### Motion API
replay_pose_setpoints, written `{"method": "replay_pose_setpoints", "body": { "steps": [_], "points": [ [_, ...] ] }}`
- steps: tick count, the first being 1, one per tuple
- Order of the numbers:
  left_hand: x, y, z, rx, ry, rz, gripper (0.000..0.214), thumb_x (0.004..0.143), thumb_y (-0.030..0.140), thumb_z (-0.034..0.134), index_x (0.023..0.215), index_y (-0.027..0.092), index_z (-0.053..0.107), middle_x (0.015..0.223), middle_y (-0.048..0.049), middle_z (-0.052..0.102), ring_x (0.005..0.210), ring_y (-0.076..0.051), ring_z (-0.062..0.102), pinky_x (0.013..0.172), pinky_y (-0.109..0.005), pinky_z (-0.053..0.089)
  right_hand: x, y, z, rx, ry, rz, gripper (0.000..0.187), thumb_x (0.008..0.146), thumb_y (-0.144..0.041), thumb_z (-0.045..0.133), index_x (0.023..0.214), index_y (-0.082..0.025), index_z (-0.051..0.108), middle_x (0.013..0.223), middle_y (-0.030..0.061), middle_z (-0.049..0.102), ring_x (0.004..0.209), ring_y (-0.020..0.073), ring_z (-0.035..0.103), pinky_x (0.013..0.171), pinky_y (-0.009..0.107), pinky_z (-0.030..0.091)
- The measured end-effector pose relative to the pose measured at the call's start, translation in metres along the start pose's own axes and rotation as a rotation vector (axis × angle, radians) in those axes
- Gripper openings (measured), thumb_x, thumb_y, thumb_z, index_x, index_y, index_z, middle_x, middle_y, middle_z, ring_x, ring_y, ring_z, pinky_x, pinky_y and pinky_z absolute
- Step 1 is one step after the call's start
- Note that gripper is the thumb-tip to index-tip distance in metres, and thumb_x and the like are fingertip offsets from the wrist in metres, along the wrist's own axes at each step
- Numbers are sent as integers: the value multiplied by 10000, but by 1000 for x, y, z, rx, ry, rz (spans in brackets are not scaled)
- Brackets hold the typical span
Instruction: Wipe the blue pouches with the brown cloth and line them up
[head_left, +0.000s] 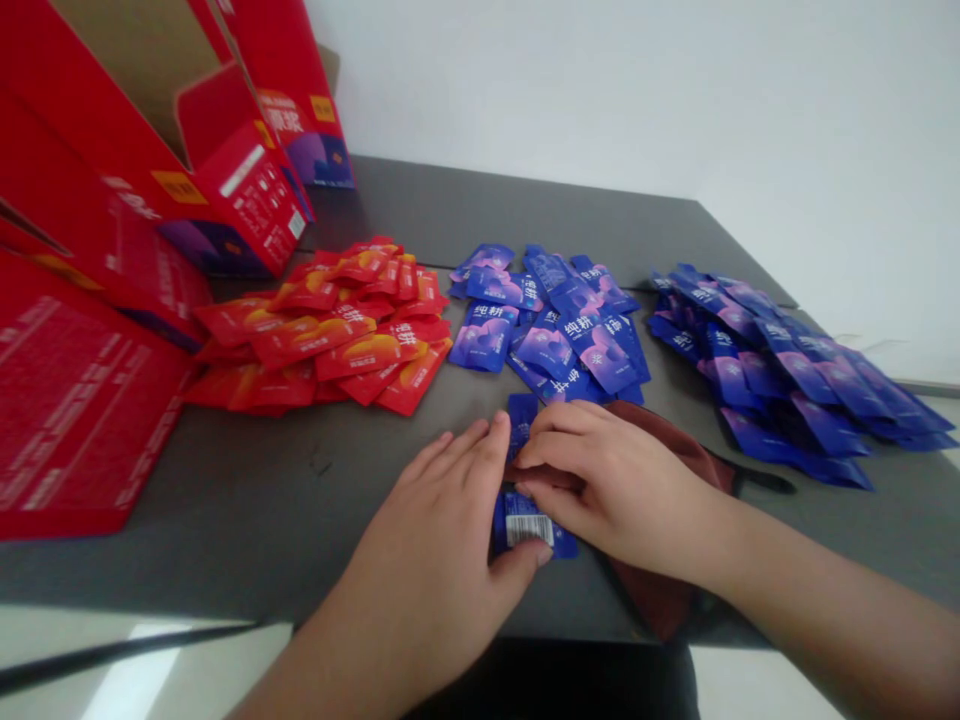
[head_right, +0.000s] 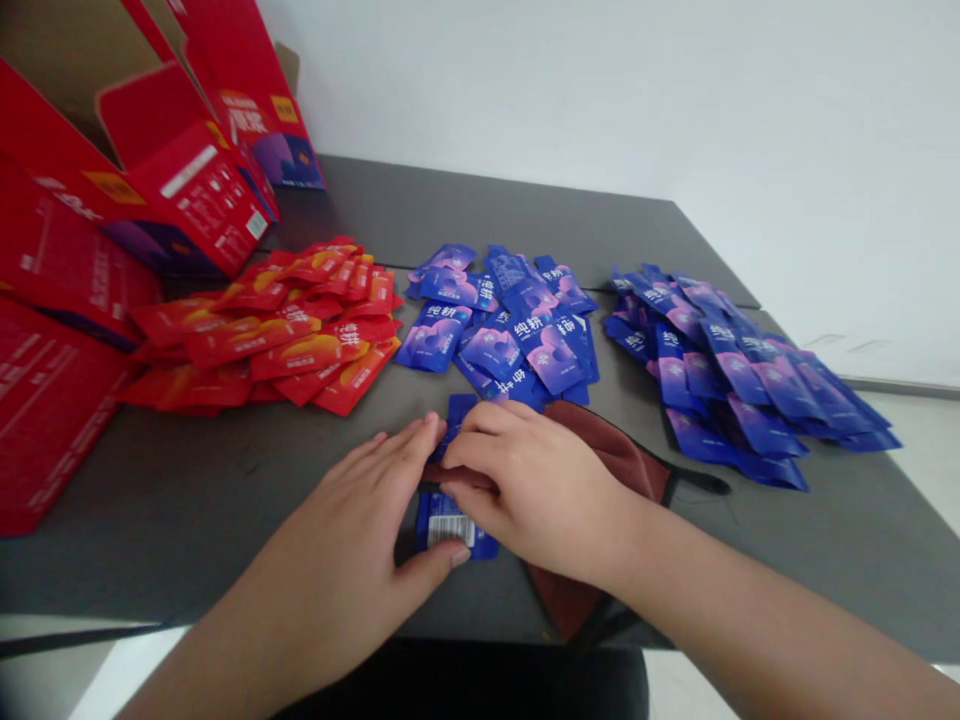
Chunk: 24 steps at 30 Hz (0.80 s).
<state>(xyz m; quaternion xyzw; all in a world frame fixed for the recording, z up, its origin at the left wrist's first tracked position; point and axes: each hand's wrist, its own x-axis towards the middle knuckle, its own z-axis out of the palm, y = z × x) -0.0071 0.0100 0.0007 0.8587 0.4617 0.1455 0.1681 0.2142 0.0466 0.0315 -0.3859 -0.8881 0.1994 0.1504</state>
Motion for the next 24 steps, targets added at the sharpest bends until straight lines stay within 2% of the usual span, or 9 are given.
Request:
{"method": "replay_pose_setpoints", "body": {
  "steps": [5,8,10,12,15,18,20,24],
  "points": [
    [0,2,-3,10,-31,-17,901,959,518,690,1661,69,348,1694,-193,461,1554,-331,476,1296,-556,370,8,18,1,-143,84,97,107,1014,-238,653,1057,-197,742,1047,76,702,984,247,677,904,405,533],
    [-1,3,-3,17,-54,-13,975,931,560,724,1670,57,334,1707,-205,432,1574,-337,445,1313,-552,339,5,22,0,-144,186,125,115,1021,-254,647,1066,-203,740,1042,89,719,987,262,685,894,421,544],
    [-1,3,-3,14,-61,-12,1069,888,610,768,1674,43,316,1708,-223,421,1580,-351,434,1318,-555,327,-1,22,-2,-85,278,97,108,1015,-245,669,1099,-215,730,1059,87,733,1005,260,691,924,431,547],
    [0,3,-3,7,-61,-15,1128,860,636,795,1677,35,302,1708,-236,415,1584,-359,425,1319,-556,324,-7,19,-7,47,299,-11,148,1005,-246,705,1152,-231,720,1097,81,741,1040,249,694,948,422,555],
    [0,3,-4,-7,-63,-18,1163,841,641,817,1679,31,288,1707,-246,412,1588,-357,419,1319,-546,328,-13,11,-15,305,111,-210,196,996,-263,755,1189,-239,733,1146,72,738,1081,214,697,954,369,567],
    [0,4,-6,-13,-71,-14,1176,809,631,844,1668,30,310,1701,-251,419,1581,-364,430,1316,-546,334,-14,0,-15,346,-100,-265,131,1001,-271,763,1127,-237,772,1108,42,754,1066,176,691,981,326,537],
    [1,4,-6,-13,-71,-15,1182,793,634,856,1661,31,326,1699,-249,425,1579,-366,433,1316,-546,335,-13,-6,-13,275,-160,-248,98,1015,-275,750,1101,-245,783,1072,16,761,1066,165,678,1015,322,499],
    [1,3,-3,-7,-69,-26,1207,798,652,854,1671,29,300,1697,-244,427,1578,-349,439,1318,-536,333,-10,-10,-7,153,-164,-184,72,1019,-265,740,1074,-234,775,1049,6,740,1055,180,653,1010,354,456]
  ]
}}
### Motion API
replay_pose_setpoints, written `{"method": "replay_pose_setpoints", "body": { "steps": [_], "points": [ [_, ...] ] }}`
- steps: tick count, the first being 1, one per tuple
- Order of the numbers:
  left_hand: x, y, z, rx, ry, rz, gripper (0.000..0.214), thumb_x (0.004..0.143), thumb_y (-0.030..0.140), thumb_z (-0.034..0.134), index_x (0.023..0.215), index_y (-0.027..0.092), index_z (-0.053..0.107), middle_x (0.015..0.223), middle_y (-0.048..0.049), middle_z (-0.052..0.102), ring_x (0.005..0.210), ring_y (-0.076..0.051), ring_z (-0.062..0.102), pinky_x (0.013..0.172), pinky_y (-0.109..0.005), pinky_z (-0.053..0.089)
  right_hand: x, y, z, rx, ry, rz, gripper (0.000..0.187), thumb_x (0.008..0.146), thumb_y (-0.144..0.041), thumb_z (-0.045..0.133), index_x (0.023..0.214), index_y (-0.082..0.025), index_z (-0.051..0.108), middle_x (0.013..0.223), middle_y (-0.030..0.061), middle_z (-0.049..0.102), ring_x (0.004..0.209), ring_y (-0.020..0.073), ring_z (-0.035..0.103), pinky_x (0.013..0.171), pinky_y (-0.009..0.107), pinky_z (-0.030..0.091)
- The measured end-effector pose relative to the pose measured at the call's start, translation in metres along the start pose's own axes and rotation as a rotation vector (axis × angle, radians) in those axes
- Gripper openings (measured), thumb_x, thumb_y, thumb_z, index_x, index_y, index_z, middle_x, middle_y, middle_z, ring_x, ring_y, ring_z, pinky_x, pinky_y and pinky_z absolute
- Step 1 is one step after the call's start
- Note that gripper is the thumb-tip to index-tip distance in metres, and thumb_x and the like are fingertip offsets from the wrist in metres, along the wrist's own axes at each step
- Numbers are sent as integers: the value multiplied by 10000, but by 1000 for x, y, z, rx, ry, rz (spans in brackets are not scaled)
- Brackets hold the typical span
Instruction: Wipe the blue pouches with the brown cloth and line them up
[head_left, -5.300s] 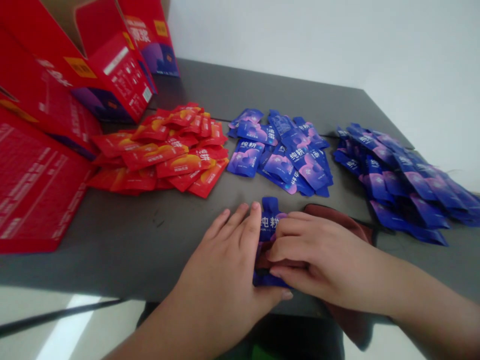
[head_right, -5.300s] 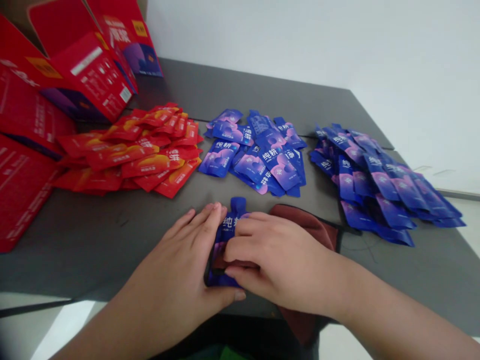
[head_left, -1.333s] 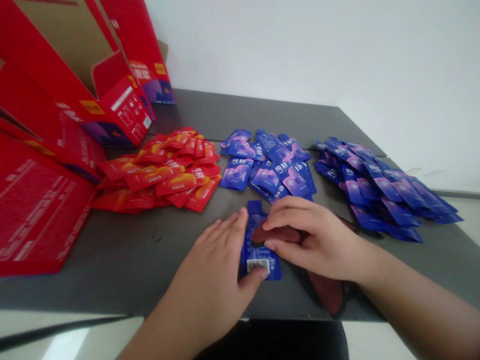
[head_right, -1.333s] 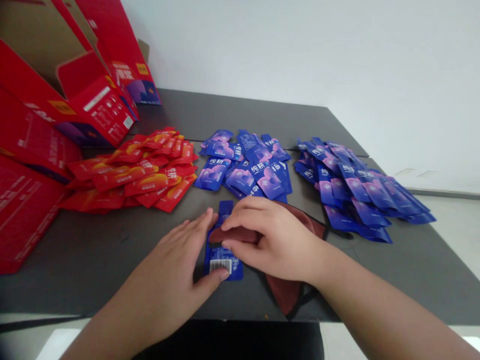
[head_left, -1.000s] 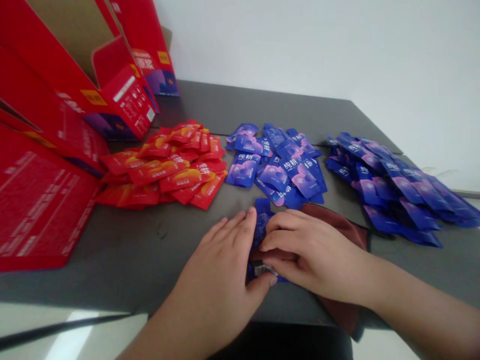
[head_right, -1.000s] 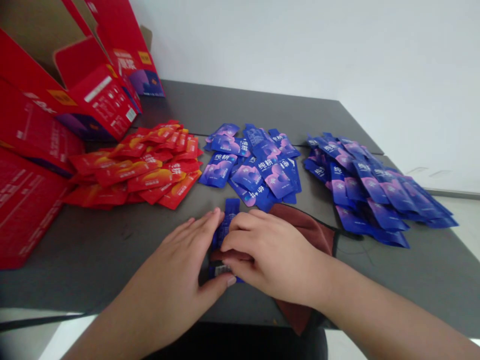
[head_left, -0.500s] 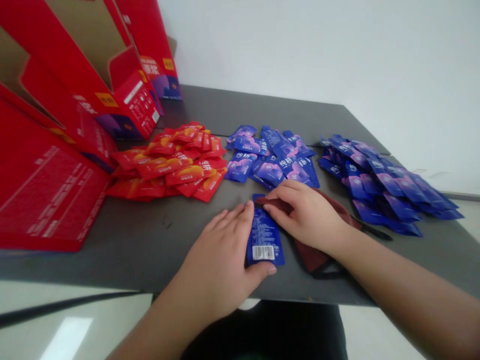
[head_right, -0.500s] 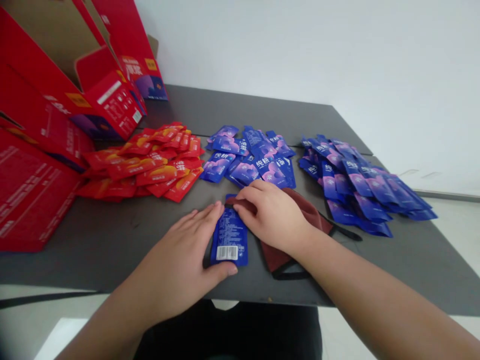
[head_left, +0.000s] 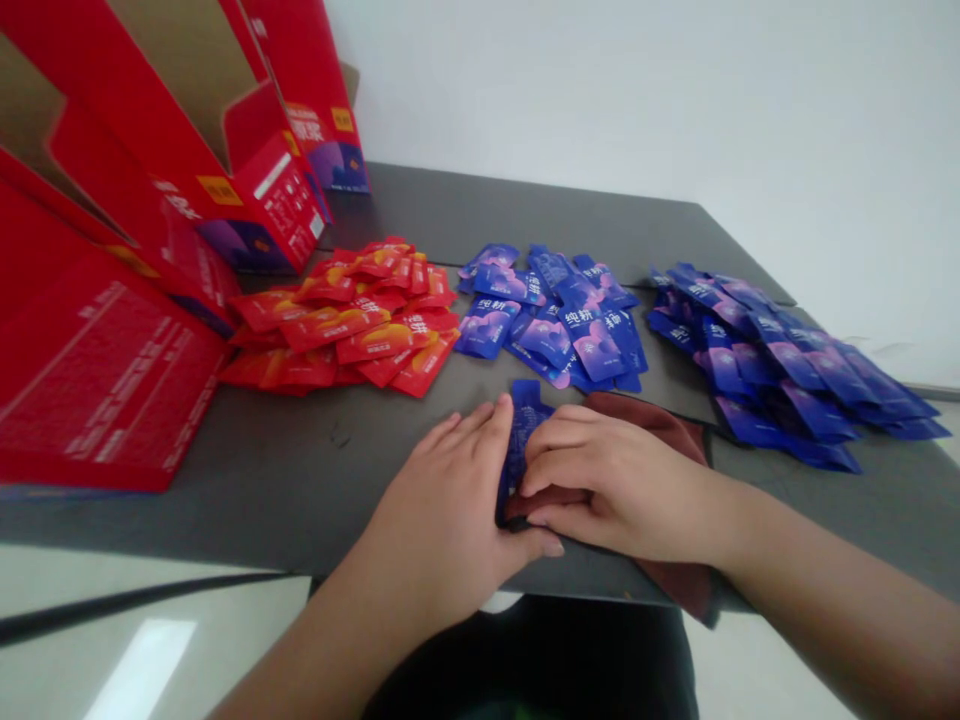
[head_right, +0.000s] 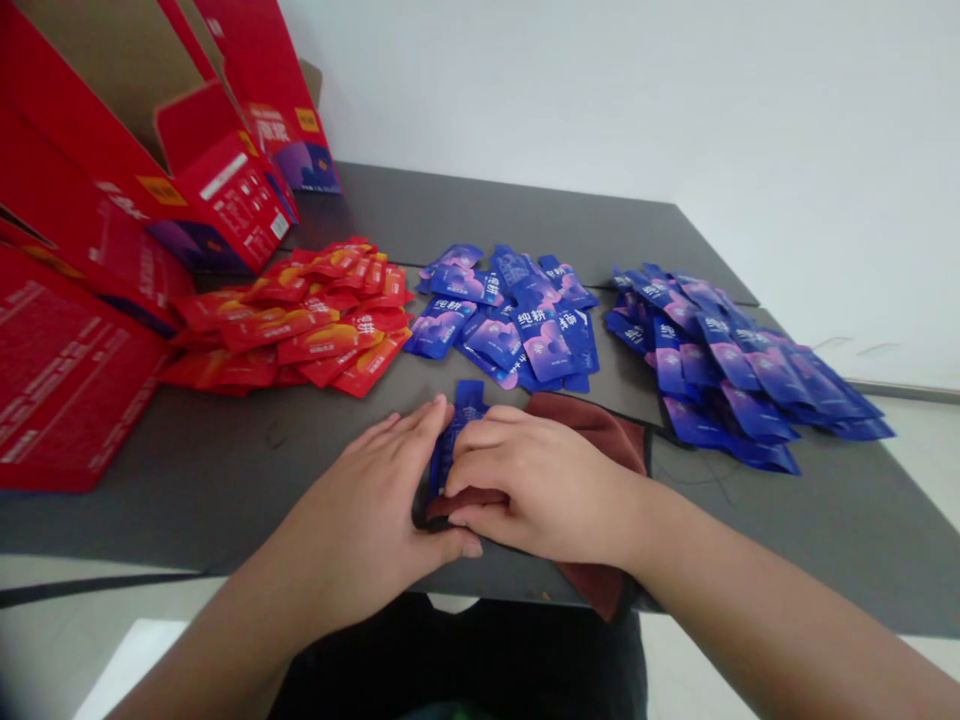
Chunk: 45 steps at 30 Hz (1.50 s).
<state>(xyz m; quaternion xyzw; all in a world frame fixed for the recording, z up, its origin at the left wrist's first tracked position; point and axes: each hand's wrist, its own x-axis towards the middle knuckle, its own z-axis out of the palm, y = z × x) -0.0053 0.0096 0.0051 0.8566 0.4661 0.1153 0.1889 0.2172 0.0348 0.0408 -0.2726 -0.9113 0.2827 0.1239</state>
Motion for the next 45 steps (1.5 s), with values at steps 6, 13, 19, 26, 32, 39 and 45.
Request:
{"method": "replay_pose_setpoints", "body": {
  "steps": [6,13,19,26,32,39,45],
  "points": [
    [0,-2,3,5,23,10,1163,829,673,825,1671,58,311,1698,-234,428,1573,-365,444,1299,-570,359,5,6,1,-85,64,78,57,1020,-271,717,1039,-222,738,1043,39,699,1026,225,624,952,395,452],
    [-1,-1,1,8,38,11,1154,833,685,809,1672,67,314,1695,-236,437,1563,-371,457,1301,-567,348,12,26,4,-257,221,140,83,1040,-261,660,1053,-203,717,1049,71,718,1047,255,669,996,440,496],
    [0,1,-1,18,24,4,1087,877,645,772,1667,43,332,1696,-233,440,1566,-354,453,1318,-547,321,6,30,2,-237,419,210,103,1033,-227,655,1098,-205,732,1071,82,742,1021,250,691,929,413,546],
    [-1,2,1,10,23,16,1037,890,578,763,1656,32,326,1687,-242,451,1576,-353,440,1310,-539,333,-10,7,-7,154,137,-40,155,1007,-256,734,1160,-251,755,1097,50,756,1049,198,704,937,349,561],
    [-2,0,2,0,28,15,1113,849,628,800,1671,69,301,1701,-218,439,1571,-359,448,1305,-547,349,-3,-1,-3,53,12,44,92,1062,-297,679,1099,-266,757,1095,25,748,1092,200,667,1016,377,484],
    [-3,3,3,45,27,38,989,945,616,717,1665,52,341,1704,-205,437,1563,-359,459,1307,-564,351,5,9,2,-138,94,127,84,1063,-281,658,1043,-235,725,1075,48,687,1062,234,628,980,412,472],
    [-3,9,5,139,-4,82,674,1087,455,509,1623,50,454,1726,-215,383,1617,-372,356,1327,-602,287,12,30,5,-299,256,235,111,1072,-246,609,1066,-208,714,1061,69,698,1028,250,651,977,440,500]
  ]
}}
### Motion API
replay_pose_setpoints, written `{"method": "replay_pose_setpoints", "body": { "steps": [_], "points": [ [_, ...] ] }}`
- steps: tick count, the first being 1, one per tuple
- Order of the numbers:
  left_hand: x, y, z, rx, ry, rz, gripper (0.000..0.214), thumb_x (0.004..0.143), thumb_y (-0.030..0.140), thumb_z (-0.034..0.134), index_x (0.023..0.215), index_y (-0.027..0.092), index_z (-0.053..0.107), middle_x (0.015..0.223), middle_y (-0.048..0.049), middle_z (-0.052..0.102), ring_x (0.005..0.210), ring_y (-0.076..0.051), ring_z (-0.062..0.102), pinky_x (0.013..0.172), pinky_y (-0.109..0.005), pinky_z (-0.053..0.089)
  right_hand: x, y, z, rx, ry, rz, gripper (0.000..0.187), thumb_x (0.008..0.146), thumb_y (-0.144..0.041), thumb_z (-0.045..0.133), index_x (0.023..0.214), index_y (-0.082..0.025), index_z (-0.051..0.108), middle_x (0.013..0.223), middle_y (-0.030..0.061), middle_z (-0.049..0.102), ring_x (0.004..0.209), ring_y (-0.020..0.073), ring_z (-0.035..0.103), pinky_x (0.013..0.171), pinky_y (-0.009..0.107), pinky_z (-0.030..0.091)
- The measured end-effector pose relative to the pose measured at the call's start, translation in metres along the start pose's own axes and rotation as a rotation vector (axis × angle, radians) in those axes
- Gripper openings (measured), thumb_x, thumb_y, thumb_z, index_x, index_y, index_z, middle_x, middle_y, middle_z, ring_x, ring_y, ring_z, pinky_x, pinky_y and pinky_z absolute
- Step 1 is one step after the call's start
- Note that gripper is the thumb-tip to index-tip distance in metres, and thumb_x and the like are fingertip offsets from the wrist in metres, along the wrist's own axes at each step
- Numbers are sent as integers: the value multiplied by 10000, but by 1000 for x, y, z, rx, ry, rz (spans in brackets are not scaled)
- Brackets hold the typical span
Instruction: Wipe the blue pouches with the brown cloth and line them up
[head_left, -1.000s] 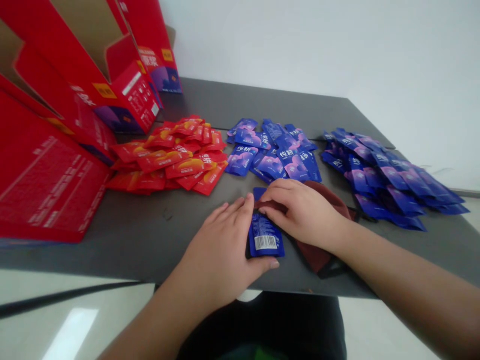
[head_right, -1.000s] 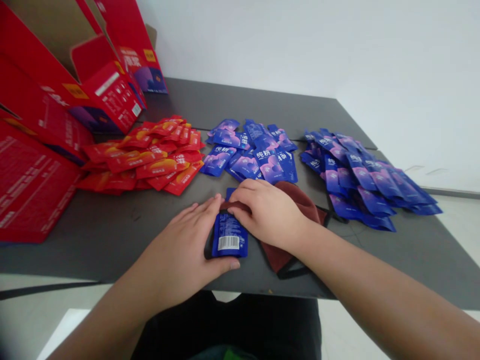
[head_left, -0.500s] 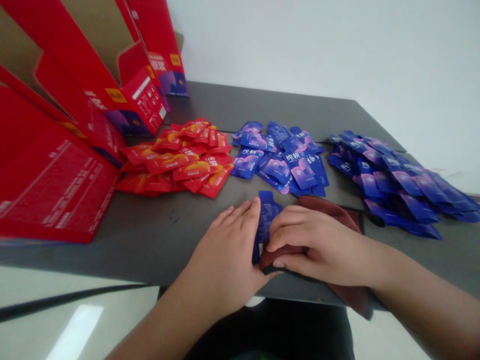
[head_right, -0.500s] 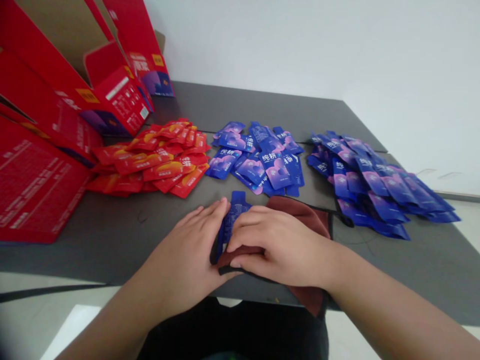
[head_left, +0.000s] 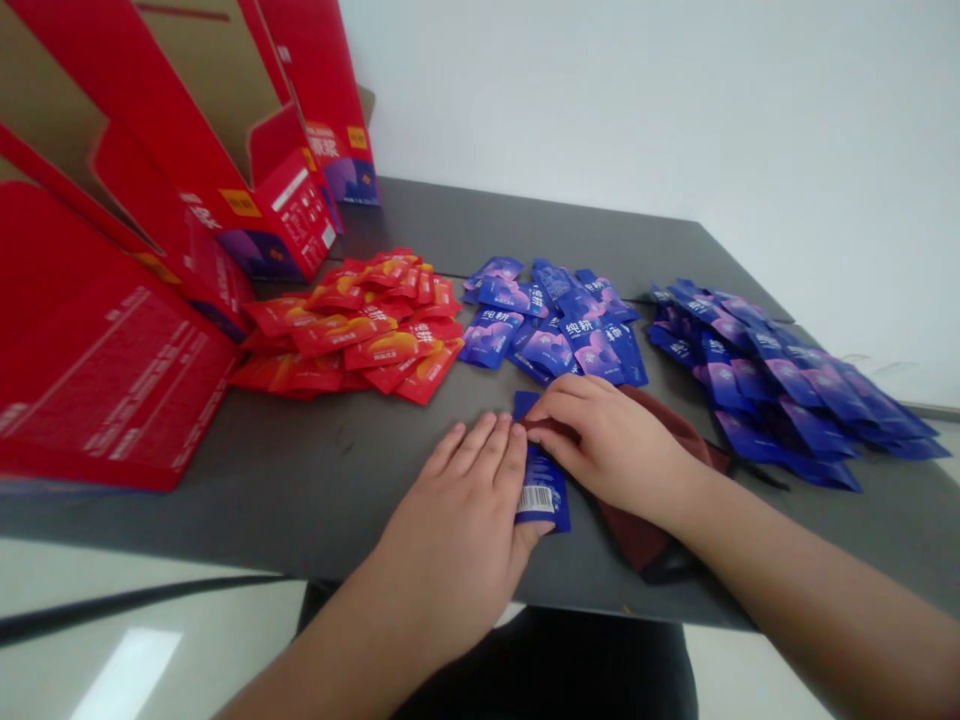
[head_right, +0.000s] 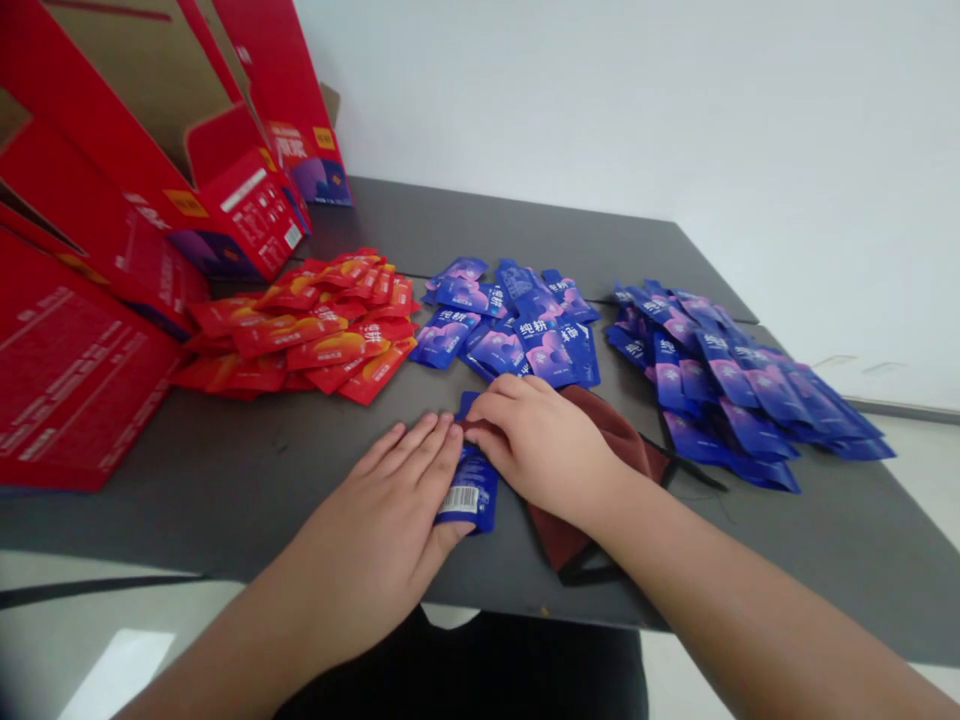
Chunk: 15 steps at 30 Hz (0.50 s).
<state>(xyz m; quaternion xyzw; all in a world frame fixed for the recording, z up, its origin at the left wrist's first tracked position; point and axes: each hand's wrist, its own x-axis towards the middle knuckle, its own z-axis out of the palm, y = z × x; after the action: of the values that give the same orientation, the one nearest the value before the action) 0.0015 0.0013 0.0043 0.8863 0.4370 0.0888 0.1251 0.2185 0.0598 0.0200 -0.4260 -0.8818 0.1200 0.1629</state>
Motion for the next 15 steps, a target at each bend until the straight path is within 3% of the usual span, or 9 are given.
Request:
{"method": "replay_pose_setpoints", "body": {
  "steps": [7,9,12,15],
  "points": [
    [-20,-5,-10,-174,50,-62,524,1131,346,341,1561,166,582,1652,-89,537,1577,-301,446,1303,-589,351,-5,24,4,-41,336,207,96,1036,-255,640,1058,-197,714,1091,102,675,1070,289,649,962,449,515],
    [-32,-4,-13,-317,161,-161,513,1145,372,319,1542,216,604,1596,-61,608,1516,-281,534,1270,-577,414,-8,25,4,-37,342,223,85,1030,-265,650,1038,-209,713,1070,95,684,1047,283,658,937,435,520],
    [-37,4,-12,-519,398,-290,485,1154,436,336,1505,283,633,1527,-36,676,1413,-260,637,1208,-519,503,-8,19,1,-62,223,141,109,1043,-278,638,1048,-227,734,1056,87,721,1022,274,671,939,432,521],
    [-20,18,-7,-585,589,-208,490,1154,424,342,1540,255,592,1570,-61,637,1452,-253,599,1230,-474,479,-9,6,-9,-105,189,46,221,1073,-290,562,1168,-239,755,1207,111,761,1165,323,655,1133,570,422]
  ]
}}
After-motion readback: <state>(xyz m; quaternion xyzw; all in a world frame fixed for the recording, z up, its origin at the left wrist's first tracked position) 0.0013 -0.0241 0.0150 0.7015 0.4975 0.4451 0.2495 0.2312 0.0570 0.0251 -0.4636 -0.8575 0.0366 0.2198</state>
